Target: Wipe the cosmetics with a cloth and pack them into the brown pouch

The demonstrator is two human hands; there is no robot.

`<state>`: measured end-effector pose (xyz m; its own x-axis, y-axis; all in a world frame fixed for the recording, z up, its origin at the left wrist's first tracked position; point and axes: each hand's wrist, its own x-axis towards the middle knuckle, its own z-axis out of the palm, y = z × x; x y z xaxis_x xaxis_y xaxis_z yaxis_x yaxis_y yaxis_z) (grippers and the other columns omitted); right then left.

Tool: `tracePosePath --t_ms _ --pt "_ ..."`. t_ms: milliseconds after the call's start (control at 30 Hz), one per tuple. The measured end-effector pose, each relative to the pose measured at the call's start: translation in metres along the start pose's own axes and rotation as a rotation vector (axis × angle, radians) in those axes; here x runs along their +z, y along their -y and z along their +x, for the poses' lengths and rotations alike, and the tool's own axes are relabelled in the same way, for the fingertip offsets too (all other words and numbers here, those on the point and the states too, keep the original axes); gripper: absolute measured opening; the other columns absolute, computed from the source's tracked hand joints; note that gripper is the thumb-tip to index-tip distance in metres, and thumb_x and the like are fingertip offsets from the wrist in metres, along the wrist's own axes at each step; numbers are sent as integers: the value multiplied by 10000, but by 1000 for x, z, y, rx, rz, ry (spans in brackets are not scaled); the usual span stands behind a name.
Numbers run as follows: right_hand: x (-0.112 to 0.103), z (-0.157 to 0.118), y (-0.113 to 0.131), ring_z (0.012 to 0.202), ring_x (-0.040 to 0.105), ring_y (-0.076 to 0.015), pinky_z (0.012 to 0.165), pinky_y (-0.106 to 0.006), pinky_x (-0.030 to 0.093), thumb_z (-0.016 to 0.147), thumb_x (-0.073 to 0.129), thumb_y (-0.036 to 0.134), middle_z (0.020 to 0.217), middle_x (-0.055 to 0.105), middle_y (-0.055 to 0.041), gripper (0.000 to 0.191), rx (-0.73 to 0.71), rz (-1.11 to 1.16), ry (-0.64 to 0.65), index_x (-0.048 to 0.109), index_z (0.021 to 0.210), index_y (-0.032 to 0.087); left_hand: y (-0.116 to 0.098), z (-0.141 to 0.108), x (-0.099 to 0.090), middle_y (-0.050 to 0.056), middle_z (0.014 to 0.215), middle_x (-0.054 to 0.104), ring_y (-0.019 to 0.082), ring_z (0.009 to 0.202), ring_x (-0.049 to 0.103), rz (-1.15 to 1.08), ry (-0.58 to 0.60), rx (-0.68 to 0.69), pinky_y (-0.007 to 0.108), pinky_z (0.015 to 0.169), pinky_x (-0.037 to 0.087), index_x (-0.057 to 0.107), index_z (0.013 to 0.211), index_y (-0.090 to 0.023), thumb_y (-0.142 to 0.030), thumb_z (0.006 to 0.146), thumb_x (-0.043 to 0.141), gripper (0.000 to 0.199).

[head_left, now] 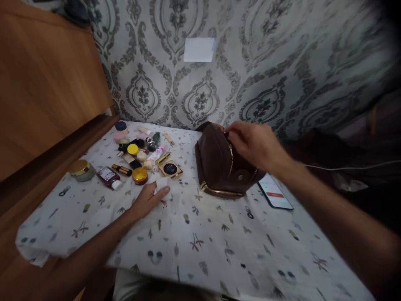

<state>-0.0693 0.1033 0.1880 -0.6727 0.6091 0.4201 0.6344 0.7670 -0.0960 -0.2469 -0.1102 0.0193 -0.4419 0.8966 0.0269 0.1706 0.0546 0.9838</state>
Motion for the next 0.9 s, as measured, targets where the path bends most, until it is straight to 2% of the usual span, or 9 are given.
tracePosePath --t_ms 100,167,233,300,367,567,667,800,900 --pt "37 -34 46 764 661 -186 724 -299 469 935 485 216 965 725 -101 268 -136 266 116 655 1135 162 -2 3 -4 9 647 611 147 565 555 -54 -154 34 237 486 409 616 809 -156 -667 837 557 515" --pt "78 -50 71 975 654 -221 852 -320 482 934 512 284 1207 648 -133 360 -176 322 238 574 1269 167 -4 5 -9 17 653 608 142 589 542 -68 -249 66 237 517 414 613 823 -155 -686 871 480 550" --pt "118 -58 88 1219 544 -278 978 -368 438 887 595 371 1340 555 -169 560 -97 289 320 461 1386 155 -7 7 -14 18 632 590 136 576 519 -74 -359 82 239 515 400 603 789 -158 -713 882 421 592" --pt "147 -58 99 1290 476 -309 1035 -401 396 818 678 445 1372 520 -188 785 -15 270 398 355 1461 131 -8 8 -20 15 620 569 135 564 505 -64 -461 94 242 502 390 583 749 -168 -746 875 378 627" --pt "163 -56 105 1286 465 -326 1057 -422 373 791 697 477 1369 523 -189 841 48 267 381 340 1470 134 -8 9 -23 10 619 547 140 575 506 -36 -519 110 249 512 397 553 712 -183 -767 870 350 638" --pt "167 -60 105 1272 478 -313 1084 -389 376 782 682 360 1382 536 -164 799 155 418 251 344 1473 146 -6 6 -22 1 689 547 162 633 525 75 -507 154 278 611 454 584 834 -182 -690 920 362 561" --pt "157 -68 104 1297 477 -300 1090 -379 394 754 698 361 1390 536 -175 878 228 538 202 288 1490 113 -4 6 -17 55 855 619 208 814 586 139 -476 198 327 773 487 614 956 -160 -618 946 379 516" --pt "142 -83 109 1319 459 -318 1109 -425 387 743 697 363 1393 527 -190 909 192 632 81 264 1496 97 -5 5 -7 143 1275 572 283 1255 489 293 -327 350 434 1111 328 577 1225 -141 -494 936 480 466" --pt "138 -97 113 1267 480 -347 1070 -496 414 705 709 323 1359 536 -192 918 108 701 8 287 1492 111 -10 5 0 152 1398 493 287 1367 400 290 -229 378 449 1175 237 500 1353 -148 -429 909 543 527"
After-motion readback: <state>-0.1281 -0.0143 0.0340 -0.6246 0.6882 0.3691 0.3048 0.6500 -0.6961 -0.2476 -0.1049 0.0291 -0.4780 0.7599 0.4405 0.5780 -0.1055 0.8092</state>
